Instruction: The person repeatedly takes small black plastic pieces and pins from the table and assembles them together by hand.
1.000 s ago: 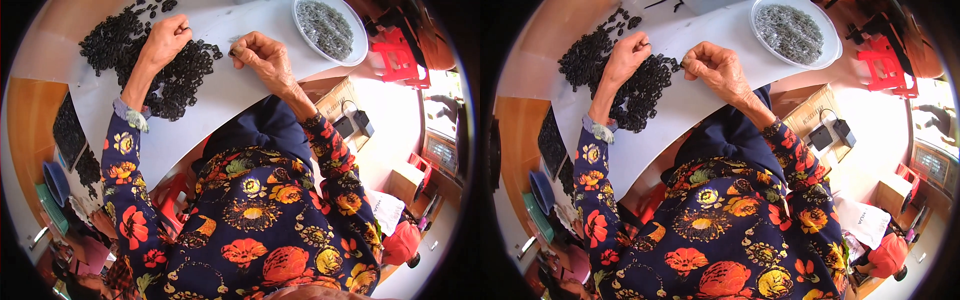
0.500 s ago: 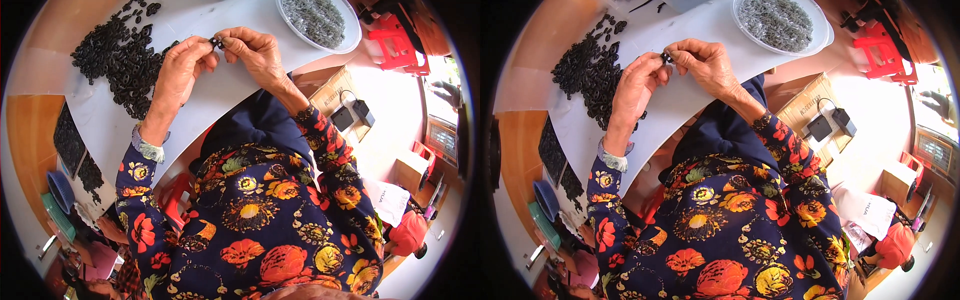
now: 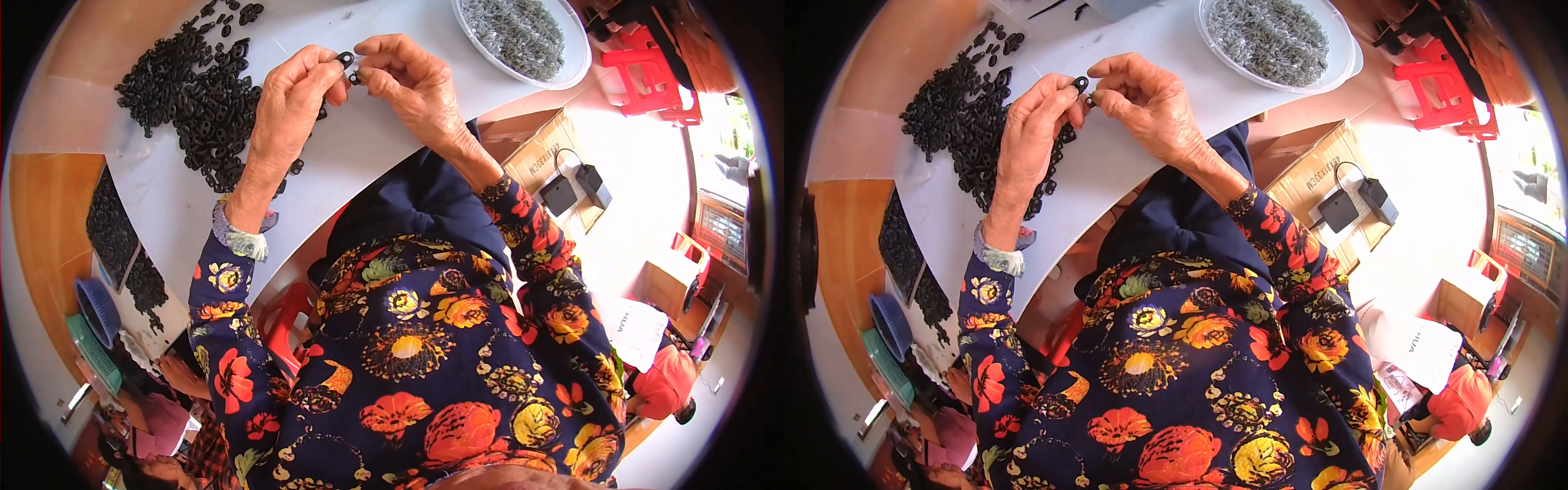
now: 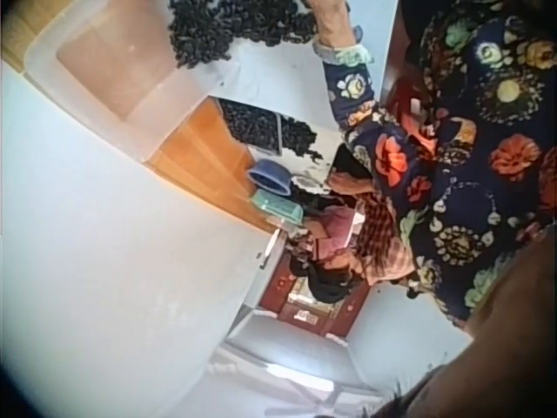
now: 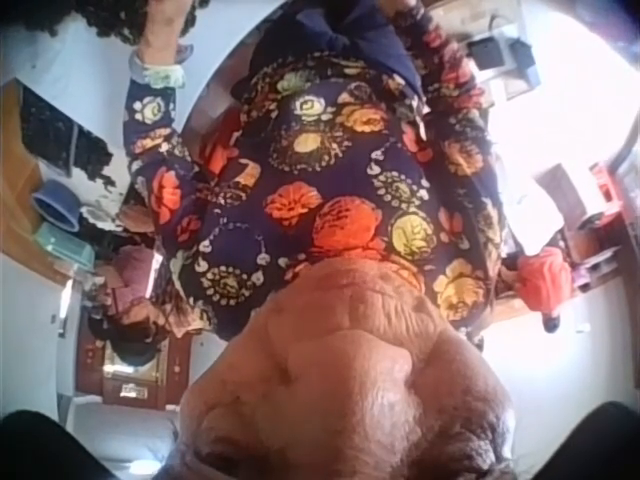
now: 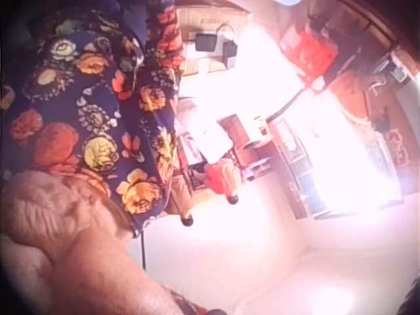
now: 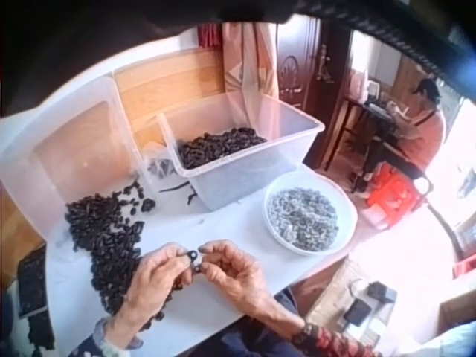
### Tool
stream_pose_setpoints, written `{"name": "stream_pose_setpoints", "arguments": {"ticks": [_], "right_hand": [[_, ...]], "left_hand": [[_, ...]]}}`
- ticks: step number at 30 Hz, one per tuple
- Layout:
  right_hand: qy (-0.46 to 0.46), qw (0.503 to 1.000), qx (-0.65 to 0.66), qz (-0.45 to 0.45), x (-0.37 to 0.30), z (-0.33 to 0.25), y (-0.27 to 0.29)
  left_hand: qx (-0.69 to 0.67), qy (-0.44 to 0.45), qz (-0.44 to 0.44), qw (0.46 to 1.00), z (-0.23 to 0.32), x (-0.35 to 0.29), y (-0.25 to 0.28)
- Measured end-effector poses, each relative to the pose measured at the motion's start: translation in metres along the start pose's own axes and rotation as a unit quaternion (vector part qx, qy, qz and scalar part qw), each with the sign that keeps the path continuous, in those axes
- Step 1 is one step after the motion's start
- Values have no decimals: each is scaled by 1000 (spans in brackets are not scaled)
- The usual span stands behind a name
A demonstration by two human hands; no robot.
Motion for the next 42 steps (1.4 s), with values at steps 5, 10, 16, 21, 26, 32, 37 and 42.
{"name": "stream_pose_setpoints", "arguments": {"ticks": [5, 10, 16, 21, 26, 32, 37, 42], "right_hand": [[1, 1000, -8, 3, 0, -4, -1], [8, 1000, -26, 15, -2, -5, -3], [6, 1000, 11, 15, -3, -11, -7], [27, 999, -24, 20, -3, -7, -7], [19, 1000, 9, 18, -3, -9, -7], [28, 999, -18, 42, -4, -7, -5], [18, 998, -38, 48, -4, -6, -5], [8, 998, -54, 37, -4, -8, -6]], "left_hand": [[76, -6, -13, 997, 7, -1, -4], [107, -29, -37, 993, 6, -4, -7], [131, -23, 24, 991, 5, -7, -18], [197, -151, 62, 967, -8, -9, -19], [121, -116, 65, 984, -4, -9, -23], [107, -84, 67, 988, 1, -11, -25], [110, -91, 75, 987, -4, -10, -27], [134, -116, 57, 982, -7, -7, -19]]}}
Point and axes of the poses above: each hand's wrist, its own x-axis towards the middle knuckle, its own y-axis out of the back of the hand, z = x × y, the point moved 1 cm from there along x, towards the middle knuckle, and after that the axes turned 1 degree about -x, right-handed, at the moved point
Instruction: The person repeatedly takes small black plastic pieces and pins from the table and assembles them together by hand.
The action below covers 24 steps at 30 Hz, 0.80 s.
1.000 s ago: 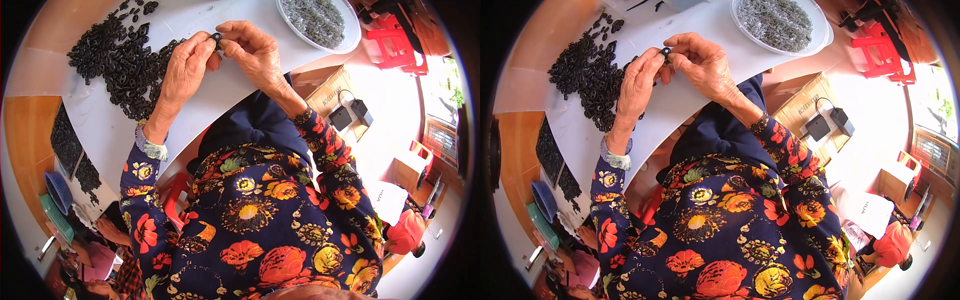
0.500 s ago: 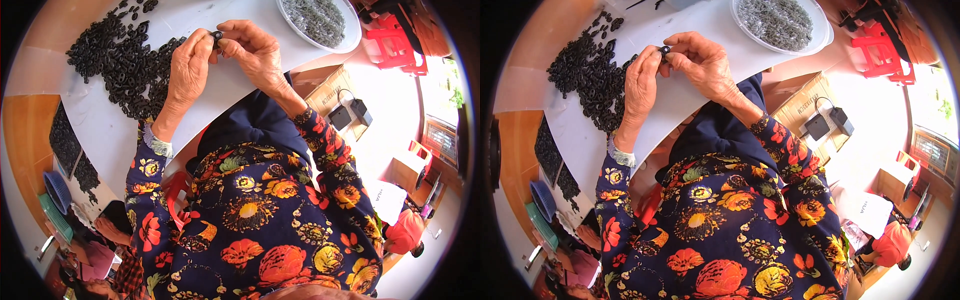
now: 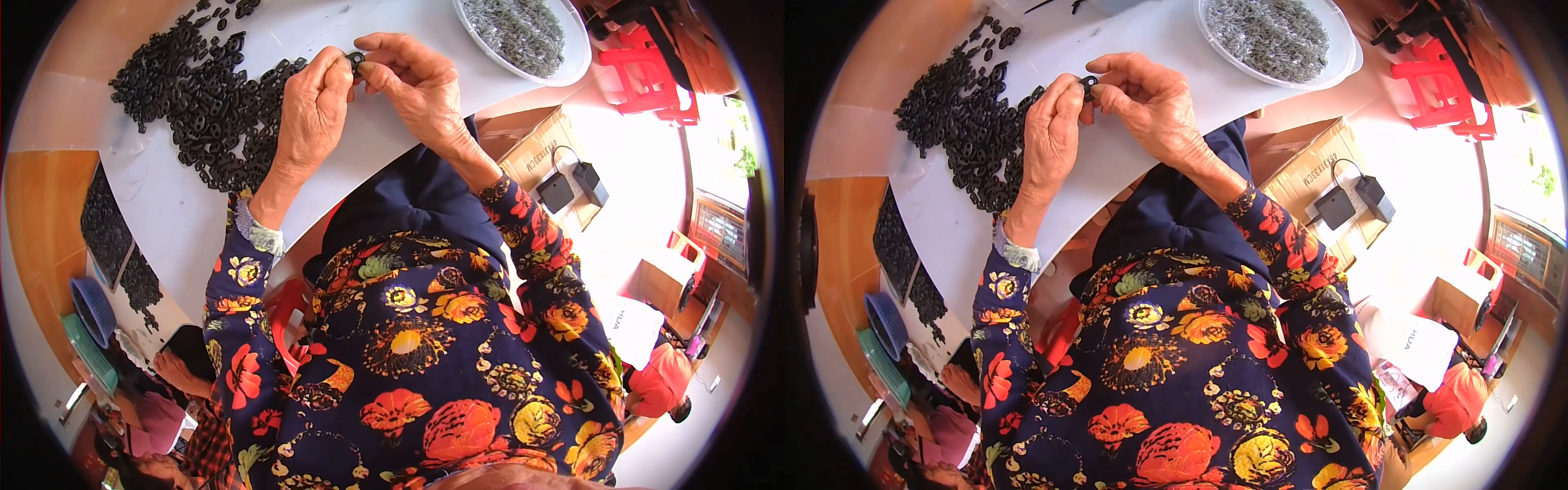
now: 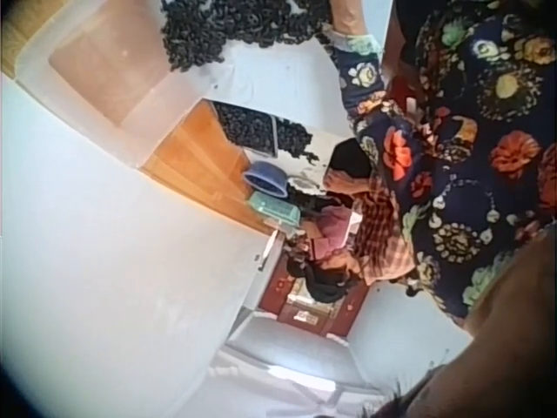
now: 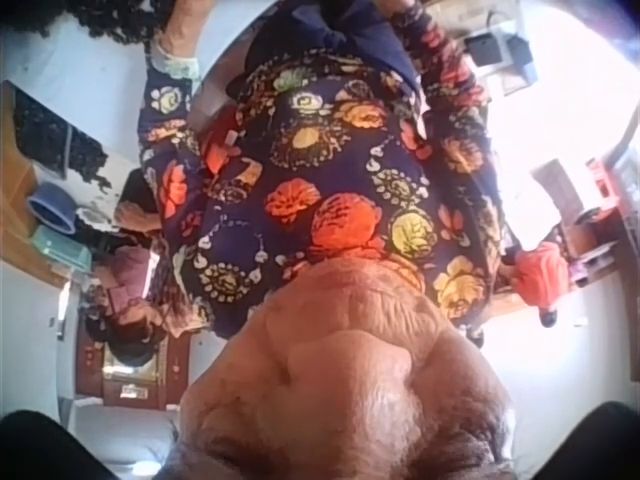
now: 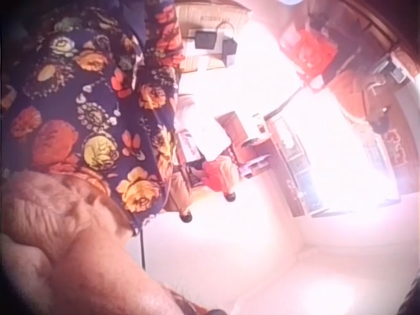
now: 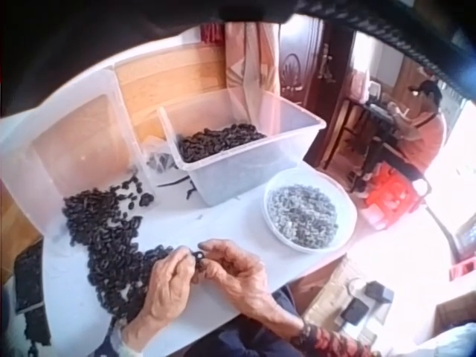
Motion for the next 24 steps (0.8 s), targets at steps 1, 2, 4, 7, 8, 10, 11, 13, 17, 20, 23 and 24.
{"name": "stream_pose_setpoints", "arguments": {"ticks": [1, 2, 4, 7, 8, 10, 11, 13, 17, 20, 23, 24], "right_hand": [[0, 1000, 0, -1, 0, 0, -1], [-9, 1000, 15, -2, 0, -1, -2], [-19, 999, 29, -4, 0, 2, -2], [49, 998, -40, -14, 2, 9, 1], [86, 992, -93, -23, 3, 8, 1], [123, 981, -145, -31, 3, 4, 1], [129, 976, -174, -29, 3, -1, 0], [135, 969, -203, -27, 3, -4, 2], [158, 960, -227, -44, 4, -3, 4], [172, 957, -226, -50, 4, -4, 4], [173, 960, -214, -56, 6, -3, 4], [169, 962, -206, -57, 6, -3, 4]], "left_hand": [[8, -5, -6, 1000, -1, 0, 1], [9, -5, -5, 1000, -2, 0, 1], [-21, 36, -3, 999, -2, 0, 0], [-13, 19, -2, 1000, -6, 3, 2], [-13, 20, -2, 1000, -7, 2, 2], [-35, -1, -12, 999, -9, 0, 2], [-35, 0, -12, 999, -10, 0, 2], [-38, 12, -27, 999, -9, -1, 2], [-51, 20, -37, 998, -6, -3, -1], [-70, 19, -27, 997, -6, -6, -2], [-66, 37, -13, 997, -5, -5, -1], [-57, 30, -13, 998, -5, -4, -1]]}}
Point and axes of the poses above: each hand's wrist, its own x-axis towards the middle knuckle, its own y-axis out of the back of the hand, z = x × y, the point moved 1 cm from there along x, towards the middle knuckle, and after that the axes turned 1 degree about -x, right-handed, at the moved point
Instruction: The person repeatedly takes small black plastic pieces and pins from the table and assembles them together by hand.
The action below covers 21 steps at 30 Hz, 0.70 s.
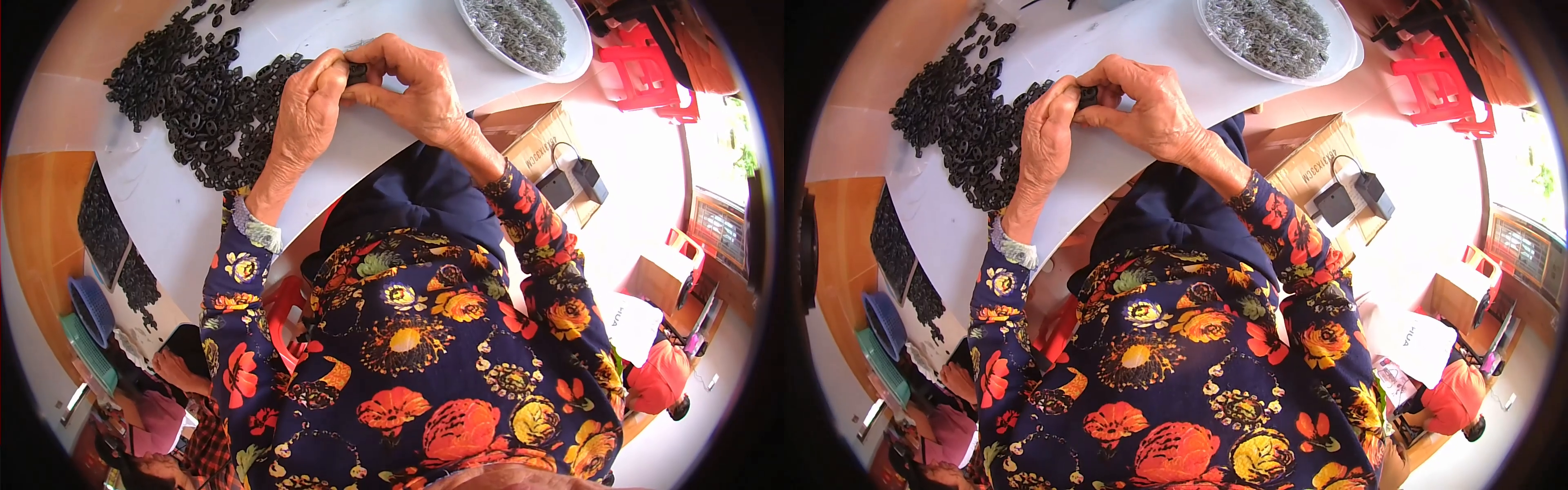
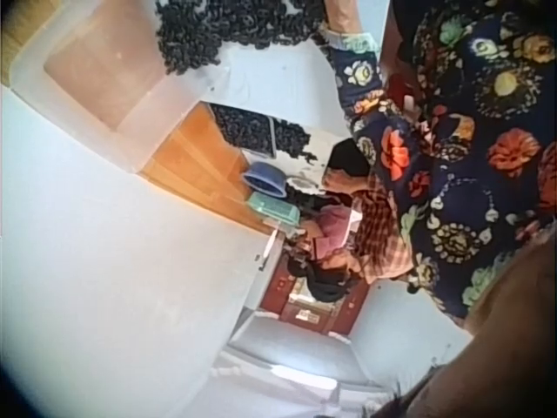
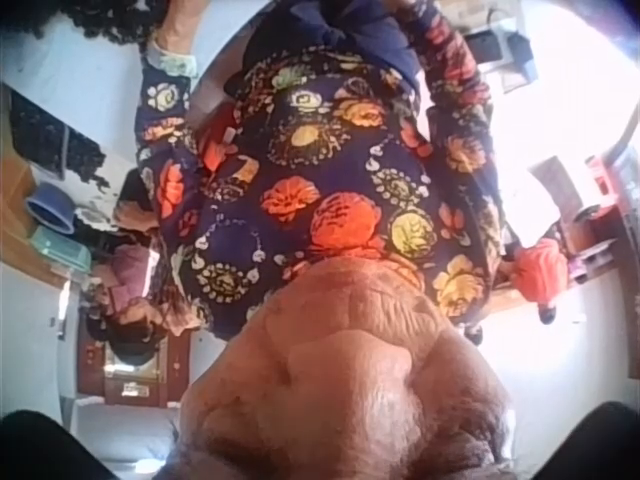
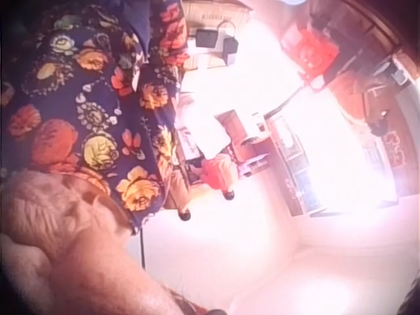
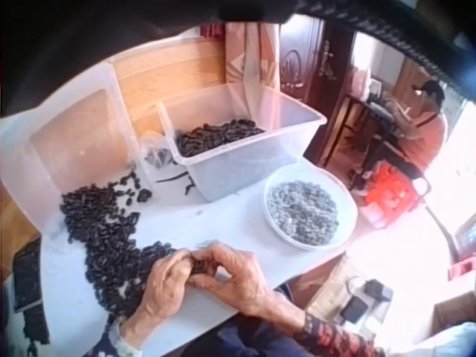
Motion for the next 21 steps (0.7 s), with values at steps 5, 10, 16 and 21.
{"name": "stream_pose_setpoints", "arguments": {"ticks": [5, 10, 16, 21], "right_hand": [[-16, 1000, -6, -8, -2, -3, 1], [-12, 1000, -9, -9, -3, -4, 2], [-13, 1000, 24, -13, -3, 2, 2], [-37, 999, -10, -9, -2, -6, 4]], "left_hand": [[17, -19, 3, 1000, 0, -3, -3], [-29, -32, -3, 999, -2, -6, -8], [18, -26, -15, 999, 0, -1, -2], [2, -6, -15, 1000, 1, -3, 0]]}}
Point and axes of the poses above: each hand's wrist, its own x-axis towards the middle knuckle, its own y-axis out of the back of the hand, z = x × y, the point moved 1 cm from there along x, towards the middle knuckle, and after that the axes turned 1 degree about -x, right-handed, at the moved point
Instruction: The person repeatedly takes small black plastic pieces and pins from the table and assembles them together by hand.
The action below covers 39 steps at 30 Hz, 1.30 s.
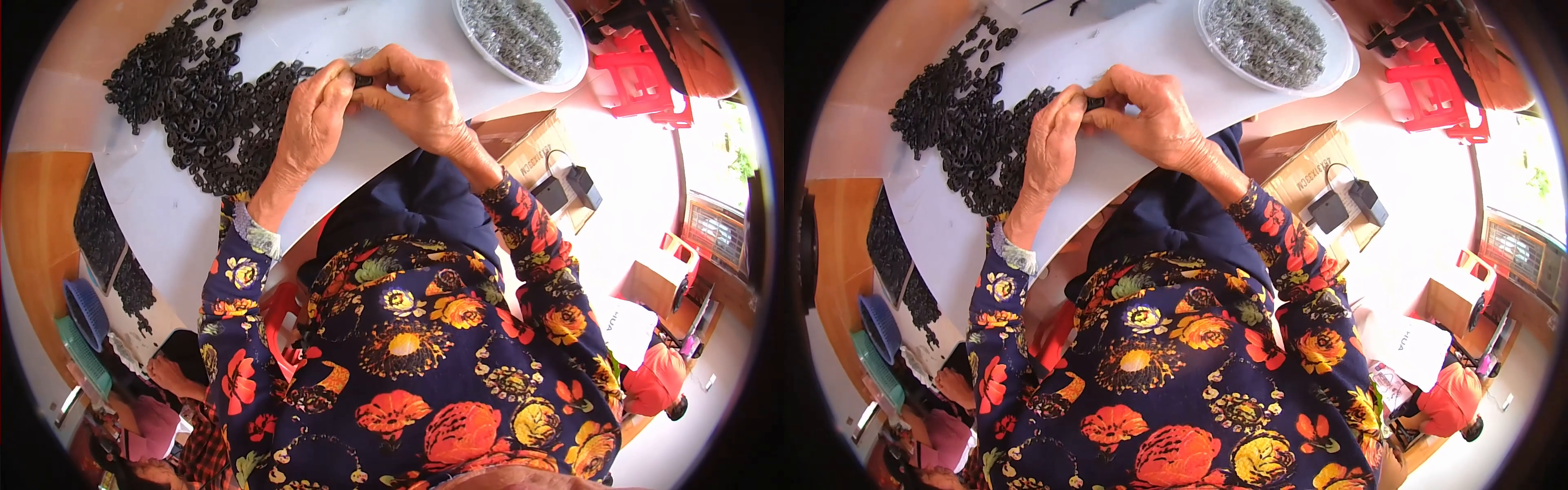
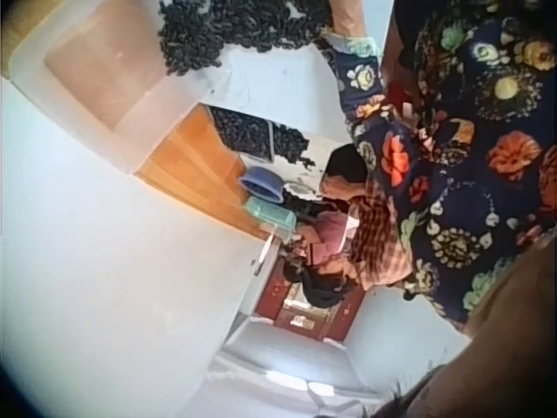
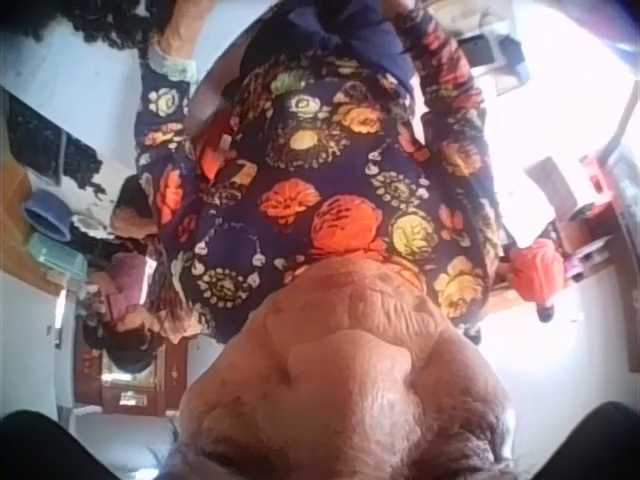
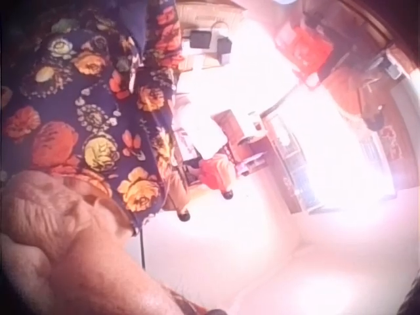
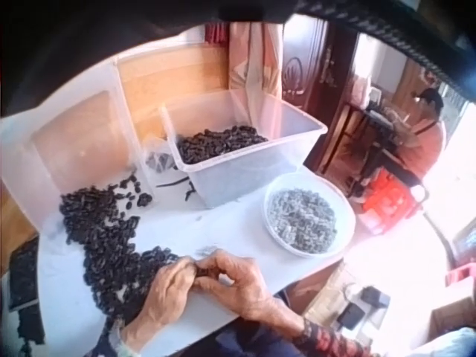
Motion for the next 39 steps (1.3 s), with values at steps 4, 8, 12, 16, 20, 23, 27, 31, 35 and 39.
{"name": "stream_pose_setpoints", "arguments": {"ticks": [4, 8, 12, 16, 20, 23, 27, 31, 35, 39], "right_hand": [[-49, 994, 99, -10, -2, 6, -2], [48, 997, -52, 37, 24, -7, 19], [17, 990, -85, 114, 116, -33, 77], [266, 895, -316, 168, 127, -62, 97], [183, 871, -454, -42, 94, 8, 74], [138, 781, -599, -110, 89, 23, 64], [35, 656, -721, -220, 96, 20, 54], [-5, 661, -706, -254, 96, 27, 40], [62, 664, -709, -231, 87, 31, 19], [101, 704, -659, -245, 86, 20, 0]], "left_hand": [[-25, 36, 1, 999, -3, 0, -3], [-126, 50, -7, 991, -10, -2, -5], [-179, 41, -12, 983, -4, -18, -6], [-158, 21, -44, 986, -8, -20, -14], [-157, 42, -58, 985, -9, -19, -17], [-155, 38, -44, 986, -13, -20, -20], [-144, 38, -57, 987, -14, -18, -23], [-131, 37, -67, 988, -8, -17, -22], [-109, 59, -83, 989, -4, -17, -21], [-111, 49, -80, 989, -8, -17, -20]]}}
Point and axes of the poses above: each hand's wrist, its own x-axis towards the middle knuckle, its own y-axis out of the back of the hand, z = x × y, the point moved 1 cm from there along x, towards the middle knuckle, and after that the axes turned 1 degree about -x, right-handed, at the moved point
